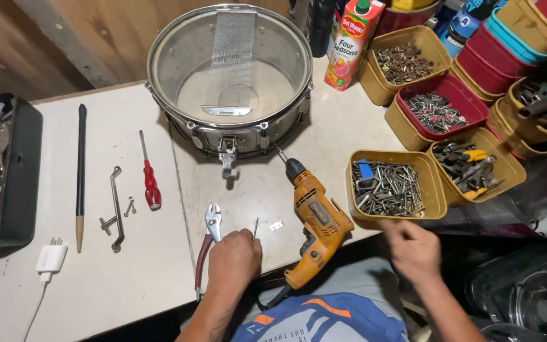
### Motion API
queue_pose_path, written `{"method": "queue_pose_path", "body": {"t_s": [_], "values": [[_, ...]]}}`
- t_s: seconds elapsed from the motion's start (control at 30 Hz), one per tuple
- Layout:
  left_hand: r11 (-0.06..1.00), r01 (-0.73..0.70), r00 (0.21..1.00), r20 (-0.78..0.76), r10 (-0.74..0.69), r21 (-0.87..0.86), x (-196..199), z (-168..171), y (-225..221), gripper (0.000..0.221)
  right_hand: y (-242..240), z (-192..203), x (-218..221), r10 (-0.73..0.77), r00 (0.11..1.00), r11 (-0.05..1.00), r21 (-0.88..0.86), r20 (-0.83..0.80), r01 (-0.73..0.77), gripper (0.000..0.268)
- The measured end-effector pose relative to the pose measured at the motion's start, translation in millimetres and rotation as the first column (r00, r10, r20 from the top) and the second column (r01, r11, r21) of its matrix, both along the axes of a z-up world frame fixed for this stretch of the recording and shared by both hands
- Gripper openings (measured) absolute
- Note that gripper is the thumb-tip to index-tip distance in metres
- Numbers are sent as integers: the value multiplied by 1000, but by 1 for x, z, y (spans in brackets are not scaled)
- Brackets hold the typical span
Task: Repairing a snare drum at a workbench using a power drill, hammer, and pliers
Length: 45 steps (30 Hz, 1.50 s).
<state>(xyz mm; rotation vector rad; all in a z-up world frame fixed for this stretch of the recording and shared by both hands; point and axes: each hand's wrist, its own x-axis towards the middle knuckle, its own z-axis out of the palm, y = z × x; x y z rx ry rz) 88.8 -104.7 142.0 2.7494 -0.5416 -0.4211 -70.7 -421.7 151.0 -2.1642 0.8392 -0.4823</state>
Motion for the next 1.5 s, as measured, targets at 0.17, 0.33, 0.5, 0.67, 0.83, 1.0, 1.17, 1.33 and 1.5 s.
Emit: {"method": "queue_pose_path", "body": {"t_s": [0.17,0.33,0.5,0.67,0.83,1.0,1.17,1.33,1.5], "values": [[996,-41,999,-4,41,-74,-1,15,2,35,-30,-12,-18,-97,970,995,8,-224,101,70],[962,-105,989,-126,75,-252,7,31,-16,47,-36,-12,10,-41,972,999,-28,-230,35,39],[870,-230,957,-265,120,-436,20,68,-74,66,-52,-22,35,-95,960,995,8,-265,101,36],[799,-391,891,-406,205,-456,32,80,-130,102,-31,8,51,15,946,999,50,-322,1,42],[785,-416,889,-386,246,-458,32,69,-150,105,8,34,51,207,948,972,161,-241,-171,40],[837,-191,981,-124,148,-513,6,49,-92,68,12,21,45,283,956,955,-69,-77,-288,32],[995,-76,993,85,82,-70,-7,-1,-31,29,59,23,60,536,840,804,-354,87,-477,16],[995,-6,953,303,-25,99,-2,-26,-37,12,114,41,121,697,642,330,-652,-319,-683,25],[999,-26,955,295,12,43,-3,-29,-27,15,123,28,136,623,510,269,-450,-593,-852,25]]}}
